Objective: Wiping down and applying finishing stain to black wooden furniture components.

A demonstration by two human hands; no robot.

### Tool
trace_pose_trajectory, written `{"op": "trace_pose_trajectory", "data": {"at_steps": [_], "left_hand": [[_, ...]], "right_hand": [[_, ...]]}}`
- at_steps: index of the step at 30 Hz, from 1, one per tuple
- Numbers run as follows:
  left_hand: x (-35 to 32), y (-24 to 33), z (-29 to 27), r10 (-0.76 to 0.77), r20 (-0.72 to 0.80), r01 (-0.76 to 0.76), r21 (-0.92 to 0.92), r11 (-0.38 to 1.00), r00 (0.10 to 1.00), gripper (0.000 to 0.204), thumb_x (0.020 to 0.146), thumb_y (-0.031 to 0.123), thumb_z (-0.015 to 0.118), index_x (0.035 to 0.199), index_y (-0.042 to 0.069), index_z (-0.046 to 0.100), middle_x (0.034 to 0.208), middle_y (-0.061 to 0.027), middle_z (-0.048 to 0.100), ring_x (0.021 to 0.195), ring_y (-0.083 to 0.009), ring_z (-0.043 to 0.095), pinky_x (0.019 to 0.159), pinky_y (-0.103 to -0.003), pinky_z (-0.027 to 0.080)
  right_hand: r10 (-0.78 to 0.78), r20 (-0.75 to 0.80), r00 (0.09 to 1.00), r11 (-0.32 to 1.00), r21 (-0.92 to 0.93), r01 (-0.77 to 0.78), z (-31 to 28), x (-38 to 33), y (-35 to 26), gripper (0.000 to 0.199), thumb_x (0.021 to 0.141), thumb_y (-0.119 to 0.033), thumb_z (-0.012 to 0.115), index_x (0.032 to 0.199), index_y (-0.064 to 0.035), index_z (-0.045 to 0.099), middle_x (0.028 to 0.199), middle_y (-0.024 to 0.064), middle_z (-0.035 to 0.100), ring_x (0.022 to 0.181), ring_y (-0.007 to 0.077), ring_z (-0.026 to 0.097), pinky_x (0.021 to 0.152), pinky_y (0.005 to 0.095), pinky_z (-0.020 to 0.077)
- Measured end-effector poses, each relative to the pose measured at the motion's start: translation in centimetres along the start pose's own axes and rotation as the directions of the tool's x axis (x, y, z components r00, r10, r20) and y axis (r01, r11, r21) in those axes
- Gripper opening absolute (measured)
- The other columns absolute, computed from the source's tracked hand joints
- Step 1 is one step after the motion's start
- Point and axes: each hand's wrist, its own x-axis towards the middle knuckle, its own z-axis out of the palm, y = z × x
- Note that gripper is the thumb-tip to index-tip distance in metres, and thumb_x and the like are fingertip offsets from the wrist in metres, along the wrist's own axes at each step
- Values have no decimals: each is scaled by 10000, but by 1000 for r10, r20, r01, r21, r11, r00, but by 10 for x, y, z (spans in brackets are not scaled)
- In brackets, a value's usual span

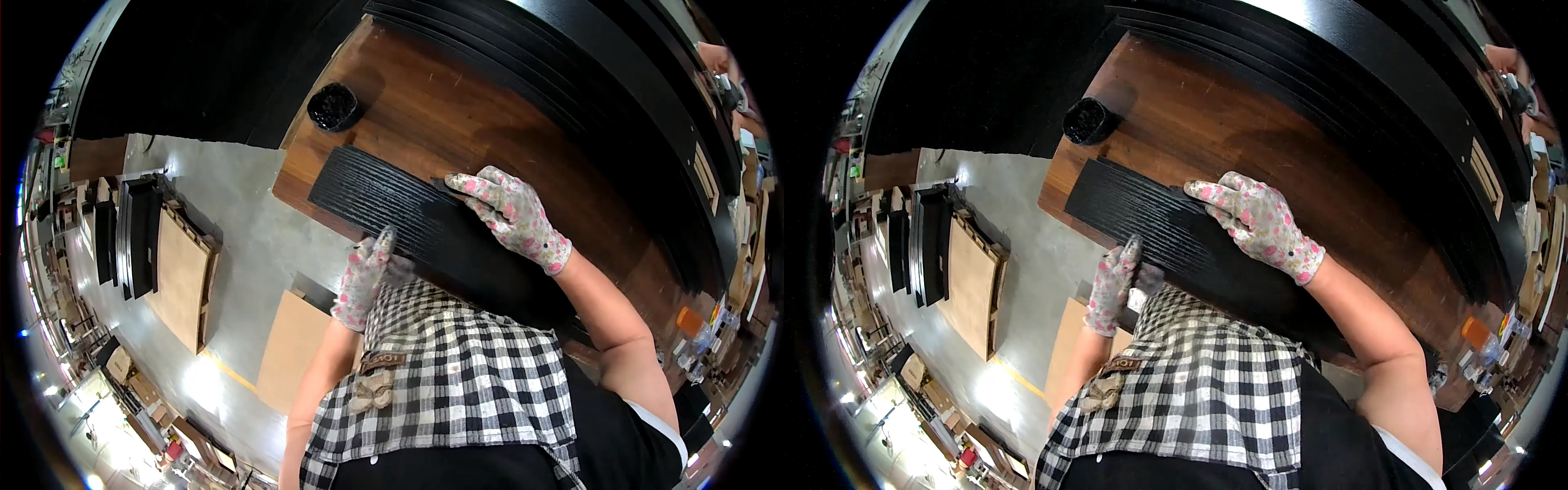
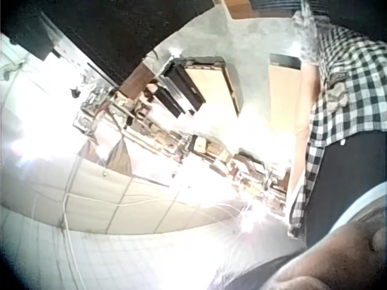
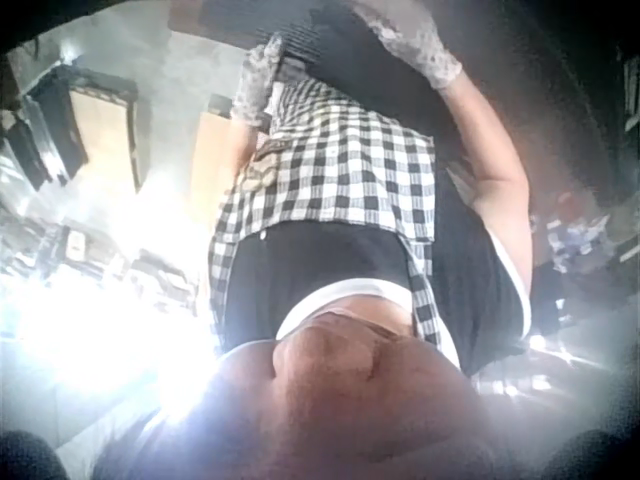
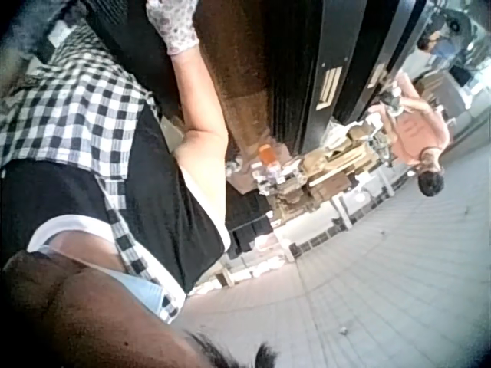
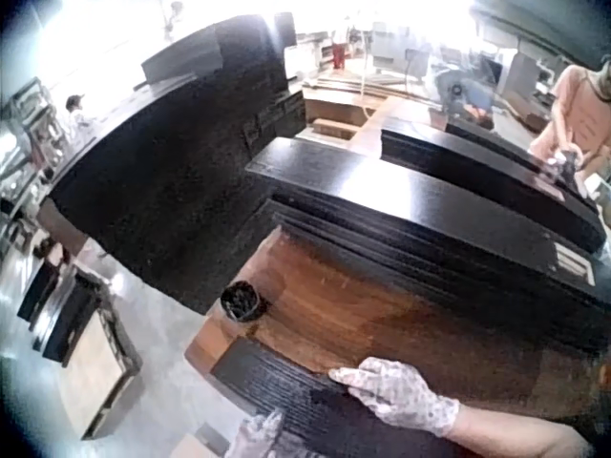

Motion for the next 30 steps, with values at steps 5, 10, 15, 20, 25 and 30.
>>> {"op": "trace_pose_trajectory", "data": {"at_steps": [5, 10, 15, 20, 25, 30], "left_hand": [[-20, 24, -5, 397, -112, -185, 750, 635, 911, 111, 849, 140, 652, 856, 30, 671, 715, -117, 651, 602, -251, 628, 557, -359, 501], [-21, 32, 25, 709, 285, -638, 712, 294, 645, 307, 709, 39, 700, 1008, 90, 654, 955, -84, 623, 878, -280, 589, 737, -400, 481], [-19, 19, 25, 749, 282, -646, 723, 245, 600, 356, 679, 6, 704, 1020, 97, 656, 935, -65, 621, 830, -258, 575, 702, -379, 469], [-20, 18, 27, 744, 269, -632, 732, 255, 612, 395, 655, -47, 668, 1027, 86, 651, 957, -90, 631, 840, -272, 573, 696, -387, 467], [-18, 16, 29, 760, 264, -642, 725, 250, 594, 383, 656, -42, 678, 1017, 81, 647, 934, -84, 632, 824, -270, 578, 685, -385, 466], [-19, 18, 30, 759, 260, -647, 715, 263, 596, 360, 675, -12, 690, 1020, 86, 649, 926, -81, 618, 827, -266, 576, 691, -384, 468]], "right_hand": [[-35, 71, 997, 993, -109, 43, -1, 4, 6, 340, 849, -81, 607, 1177, -168, 637, 835, 84, 574, 776, 259, 586, 676, 368, 491], [-77, 213, 974, 978, -172, 115, 0, 16, 7, 410, 827, -47, 586, 1203, -205, 626, 856, 79, 575, 807, 256, 585, 706, 380, 507], [-128, 214, 969, 974, -155, 163, 4, 14, 13, 437, 820, -31, 577, 1213, -219, 621, 922, 92, 581, 855, 259, 596, 741, 382, 519], [-137, 228, 964, 971, -160, 176, 3, 18, 9, 446, 827, -18, 562, 1216, -227, 623, 950, 93, 585, 879, 252, 602, 743, 372, 531], [-137, 264, 955, 961, -197, 192, 6, 20, 10, 438, 829, -24, 562, 1211, -226, 633, 953, 94, 589, 869, 245, 606, 739, 365, 534], [-145, 266, 953, 953, -222, 207, 6, 21, 10, 439, 820, -22, 571, 1206, -221, 634, 956, 95, 593, 868, 243, 608, 729, 359, 532]]}}
